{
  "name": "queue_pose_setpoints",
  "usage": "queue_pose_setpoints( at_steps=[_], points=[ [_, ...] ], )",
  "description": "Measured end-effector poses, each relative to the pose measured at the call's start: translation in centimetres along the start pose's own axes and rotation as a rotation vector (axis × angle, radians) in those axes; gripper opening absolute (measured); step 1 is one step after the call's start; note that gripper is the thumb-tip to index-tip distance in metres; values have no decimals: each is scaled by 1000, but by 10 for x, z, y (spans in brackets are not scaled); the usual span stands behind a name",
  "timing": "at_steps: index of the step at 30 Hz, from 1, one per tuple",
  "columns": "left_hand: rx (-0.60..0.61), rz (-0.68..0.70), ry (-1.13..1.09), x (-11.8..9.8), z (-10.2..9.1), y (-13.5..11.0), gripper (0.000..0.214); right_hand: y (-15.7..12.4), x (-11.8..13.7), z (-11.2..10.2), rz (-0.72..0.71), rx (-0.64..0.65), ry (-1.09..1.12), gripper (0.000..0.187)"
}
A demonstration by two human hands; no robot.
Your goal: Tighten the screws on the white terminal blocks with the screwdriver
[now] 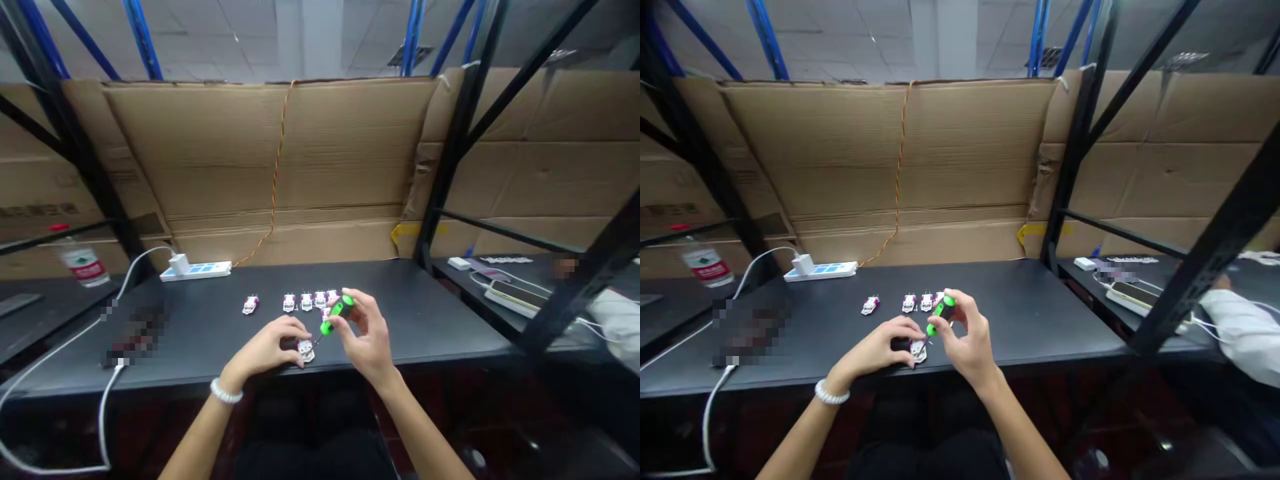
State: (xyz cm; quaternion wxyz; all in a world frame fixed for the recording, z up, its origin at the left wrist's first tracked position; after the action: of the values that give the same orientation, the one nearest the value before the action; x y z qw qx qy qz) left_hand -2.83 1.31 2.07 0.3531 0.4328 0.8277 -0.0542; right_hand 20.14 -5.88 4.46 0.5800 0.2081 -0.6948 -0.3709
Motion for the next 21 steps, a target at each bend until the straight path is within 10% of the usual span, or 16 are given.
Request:
queue_pose_setpoints(
  at_steps=[21],
  points=[
    [-39,48,-44,4,5,2,36,-8,10,14,90,100,91,40]
  ],
)
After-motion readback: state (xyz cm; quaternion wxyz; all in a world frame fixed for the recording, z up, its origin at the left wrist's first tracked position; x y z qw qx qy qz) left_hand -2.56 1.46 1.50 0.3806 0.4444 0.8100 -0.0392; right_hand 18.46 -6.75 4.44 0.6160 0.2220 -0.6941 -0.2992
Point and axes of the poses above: each hand's wrist, its own y-axis towards the middle knuckle, its own z-axis out of the palm, x = y × z, the point moved 1 cm from there along y, towards the middle knuckle, and after that the axes turned 3 degrees about x, right-handed, at the moved point
